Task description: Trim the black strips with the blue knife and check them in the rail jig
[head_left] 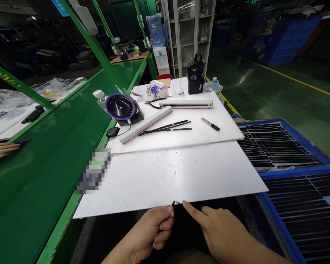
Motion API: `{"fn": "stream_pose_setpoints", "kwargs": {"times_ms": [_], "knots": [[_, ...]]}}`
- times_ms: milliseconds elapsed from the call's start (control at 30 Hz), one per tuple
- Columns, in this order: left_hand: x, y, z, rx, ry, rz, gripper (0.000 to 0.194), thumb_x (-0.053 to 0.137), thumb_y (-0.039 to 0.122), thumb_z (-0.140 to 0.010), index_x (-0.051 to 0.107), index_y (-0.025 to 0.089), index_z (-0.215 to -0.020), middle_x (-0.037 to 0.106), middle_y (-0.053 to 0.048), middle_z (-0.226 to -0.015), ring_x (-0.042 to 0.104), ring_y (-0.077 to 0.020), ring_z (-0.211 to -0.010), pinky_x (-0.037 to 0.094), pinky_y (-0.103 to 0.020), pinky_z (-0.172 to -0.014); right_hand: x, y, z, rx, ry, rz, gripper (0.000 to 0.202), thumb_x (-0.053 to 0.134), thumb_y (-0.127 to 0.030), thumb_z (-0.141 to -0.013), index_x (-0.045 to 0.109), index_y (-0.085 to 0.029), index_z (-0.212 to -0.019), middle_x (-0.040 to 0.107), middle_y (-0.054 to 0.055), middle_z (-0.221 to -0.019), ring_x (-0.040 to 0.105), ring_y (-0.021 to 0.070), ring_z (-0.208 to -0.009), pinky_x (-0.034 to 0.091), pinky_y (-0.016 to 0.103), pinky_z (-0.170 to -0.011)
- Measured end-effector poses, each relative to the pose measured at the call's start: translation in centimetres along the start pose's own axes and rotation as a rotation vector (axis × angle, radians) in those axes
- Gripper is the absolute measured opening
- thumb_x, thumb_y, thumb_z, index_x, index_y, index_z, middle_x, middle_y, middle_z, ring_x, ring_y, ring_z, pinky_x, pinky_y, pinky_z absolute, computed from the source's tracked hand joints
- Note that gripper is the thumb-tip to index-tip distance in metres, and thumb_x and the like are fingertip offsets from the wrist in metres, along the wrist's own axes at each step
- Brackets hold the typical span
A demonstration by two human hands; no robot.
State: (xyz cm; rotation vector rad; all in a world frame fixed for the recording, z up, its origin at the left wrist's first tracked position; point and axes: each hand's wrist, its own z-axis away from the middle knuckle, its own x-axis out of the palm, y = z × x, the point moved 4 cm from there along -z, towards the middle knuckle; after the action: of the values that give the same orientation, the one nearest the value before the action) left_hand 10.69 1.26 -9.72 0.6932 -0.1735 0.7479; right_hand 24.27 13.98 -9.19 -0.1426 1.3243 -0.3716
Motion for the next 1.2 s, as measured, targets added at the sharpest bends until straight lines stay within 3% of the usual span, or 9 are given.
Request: {"fn": "stream_pose_setpoints", "kwargs": {"times_ms": [333,600,700,767,867,933,1000,1100,1200], "knots": [[-0.1,-0.1,0.0,0.018,0.003,-0.023,0.034,0.060,0.047,-0.078,0.041,0.019,-0.073,0.030,0.008,-0.057,0.015,-0.0032,-0.041,0.007,-0.019,-0.039,-0.2,0.4,0.1,-0.045,0.064,-0.124,0.080,0.052,-0.009,-0.084,0.020,-0.035,-0.152,0.057,0.000,-0.081,0.056,0.0202,-0.061,0.028,0.026,-0.053],[0.0,-0.4,0.0,0.036,-0.010,-0.039,0.032,0.057,0.046,-0.082,0.042,0.019,-0.074,0.030,0.008,-0.058,0.016,-0.0039,-0.041,0.009,-0.019,-0.039,0.8,-0.1,0.0,-0.017,0.007,0.089,0.093,0.061,-0.010,-0.075,0.017,-0.034,-0.154,0.055,0.002,-0.082,0.053,0.0233,-0.050,0.020,0.028,-0.044],[0.2,0.3,1.8,0.078,-0.026,-0.165,0.035,0.051,0.052,-0.086,0.044,0.020,-0.074,0.034,0.007,-0.058,0.021,-0.0053,-0.041,0.014,-0.019,-0.038,0.2,0.3,0.4,-0.051,0.117,-0.026,0.076,0.053,-0.012,-0.087,0.021,-0.033,-0.153,0.053,0.002,-0.080,0.053,0.0221,-0.052,0.029,0.027,-0.046],[0.1,2.3,3.8,0.200,0.063,-0.407,0.037,0.048,0.054,-0.089,0.049,0.020,-0.075,0.043,0.004,-0.061,0.034,-0.0078,-0.045,0.026,-0.020,-0.042,-1.6,1.0,0.5,-0.097,0.265,-0.251,0.062,0.038,-0.013,-0.096,0.022,-0.032,-0.153,0.053,0.002,-0.081,0.055,0.0209,-0.059,0.038,0.027,-0.052],[0.2,7.7,7.3,0.603,0.431,-1.002,0.028,0.049,0.049,-0.091,0.061,0.023,-0.091,0.060,-0.002,-0.080,0.056,-0.0163,-0.071,0.043,-0.025,-0.064,-5.2,2.5,-0.3,-0.149,0.489,-0.490,0.059,0.023,-0.012,-0.098,0.015,-0.029,-0.154,0.051,0.002,-0.086,0.054,0.0196,-0.066,0.042,0.028,-0.059],[1.1,11.5,9.0,0.877,0.727,-1.396,0.027,0.044,0.043,-0.094,0.063,0.025,-0.102,0.065,-0.004,-0.093,0.061,-0.0198,-0.077,0.043,-0.028,-0.068,-6.9,3.4,-1.7,-0.160,0.573,-0.451,0.061,0.021,-0.011,-0.096,0.013,-0.027,-0.154,0.049,0.002,-0.086,0.051,0.0198,-0.063,0.041,0.030,-0.057],[2.3,14.5,9.6,1.047,0.909,-1.672,0.028,0.042,0.037,-0.096,0.063,0.025,-0.109,0.067,-0.003,-0.092,0.061,-0.0191,-0.069,0.041,-0.029,-0.061,-7.5,4.1,-3.6,-0.172,0.618,-0.300,0.065,0.021,-0.009,-0.091,0.014,-0.025,-0.154,0.047,0.003,-0.085,0.048,0.0210,-0.059,0.040,0.032,-0.055],[4.2,17.2,9.6,1.235,0.978,-1.824,0.026,0.045,0.031,-0.095,0.058,0.022,-0.116,0.070,-0.002,-0.087,0.062,-0.0169,-0.062,0.037,-0.028,-0.054,-6.9,4.9,-6.0,-0.184,0.678,-0.082,0.070,0.024,-0.007,-0.087,0.015,-0.024,-0.154,0.046,0.005,-0.087,0.045,0.0228,-0.060,0.039,0.034,-0.054],[5.9,18.5,10.1,1.405,0.961,-1.799,0.016,0.050,0.027,-0.093,0.060,0.021,-0.104,0.070,0.002,-0.081,0.060,-0.0138,-0.057,0.035,-0.027,-0.050,-5.7,5.3,-7.1,-0.234,0.683,-0.040,0.070,0.027,-0.003,-0.085,0.019,-0.020,-0.153,0.047,0.007,-0.089,0.048,0.0268,-0.074,0.043,0.038,-0.063]]}}
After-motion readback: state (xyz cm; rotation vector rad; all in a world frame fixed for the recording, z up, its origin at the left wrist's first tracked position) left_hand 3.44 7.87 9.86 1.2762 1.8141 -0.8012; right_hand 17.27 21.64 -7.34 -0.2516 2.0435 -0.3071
